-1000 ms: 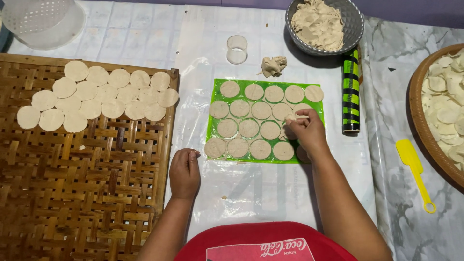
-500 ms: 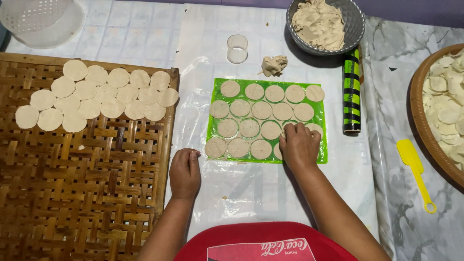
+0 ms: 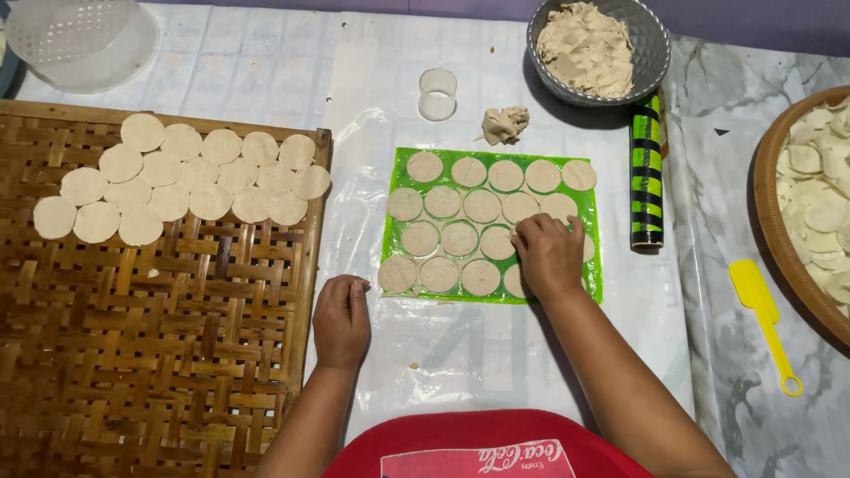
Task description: The person is using a spatula to lift small round dough circles from a mat and arrange them on a large wooden tray.
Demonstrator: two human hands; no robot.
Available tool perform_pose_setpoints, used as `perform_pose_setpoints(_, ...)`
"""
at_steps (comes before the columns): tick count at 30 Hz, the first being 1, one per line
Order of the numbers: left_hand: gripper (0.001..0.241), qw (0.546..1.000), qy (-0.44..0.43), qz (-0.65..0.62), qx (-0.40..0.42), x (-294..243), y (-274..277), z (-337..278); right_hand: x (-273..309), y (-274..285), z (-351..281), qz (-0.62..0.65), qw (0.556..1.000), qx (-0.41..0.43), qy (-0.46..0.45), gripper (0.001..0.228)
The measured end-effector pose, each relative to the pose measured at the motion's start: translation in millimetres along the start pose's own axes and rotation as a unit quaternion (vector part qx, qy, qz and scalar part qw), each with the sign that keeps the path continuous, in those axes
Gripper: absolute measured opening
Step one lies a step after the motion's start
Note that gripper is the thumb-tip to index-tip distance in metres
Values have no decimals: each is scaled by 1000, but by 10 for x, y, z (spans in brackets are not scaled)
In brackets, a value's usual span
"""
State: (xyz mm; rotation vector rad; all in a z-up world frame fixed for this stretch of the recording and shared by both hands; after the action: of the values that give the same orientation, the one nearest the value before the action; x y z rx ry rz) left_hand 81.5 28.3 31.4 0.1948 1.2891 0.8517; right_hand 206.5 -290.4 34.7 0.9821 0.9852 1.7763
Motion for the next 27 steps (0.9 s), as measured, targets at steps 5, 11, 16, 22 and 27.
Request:
perform_pose_setpoints(5,23,1000,12,-5,2,33,-16,1,-16,106,251,41,994,59,-85,16)
perform_pose_setpoints(11,23,1000,8,-8,-1,8,1,-7,-644,-424,424,452,831,127,-298,22)
perform_pose_setpoints(16,23,1000,20,-13,1,10,8,-2,-552,-161,398,386,872,131,-272,24)
perform_pose_setpoints(22,22,1000,14,-3,5,-4,2,-15,-804,-217,395,300,908,102,-273,26)
perform_pose_setpoints(27,22,1000,19,-1,7,-16,8,4,-945,-406,900,451,834,16,-316,24)
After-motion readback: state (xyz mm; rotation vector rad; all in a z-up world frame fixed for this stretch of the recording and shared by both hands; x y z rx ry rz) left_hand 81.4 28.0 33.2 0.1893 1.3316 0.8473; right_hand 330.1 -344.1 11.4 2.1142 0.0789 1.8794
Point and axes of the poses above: each hand's wrist, its own z-axis towards the middle knuckle, its own y-axis out of the back of the hand, x = y × z, the point moved 9 cm from there along z, towards the middle knuckle, and after that the axes turned 3 degrees about z, right-handed, at the moved point
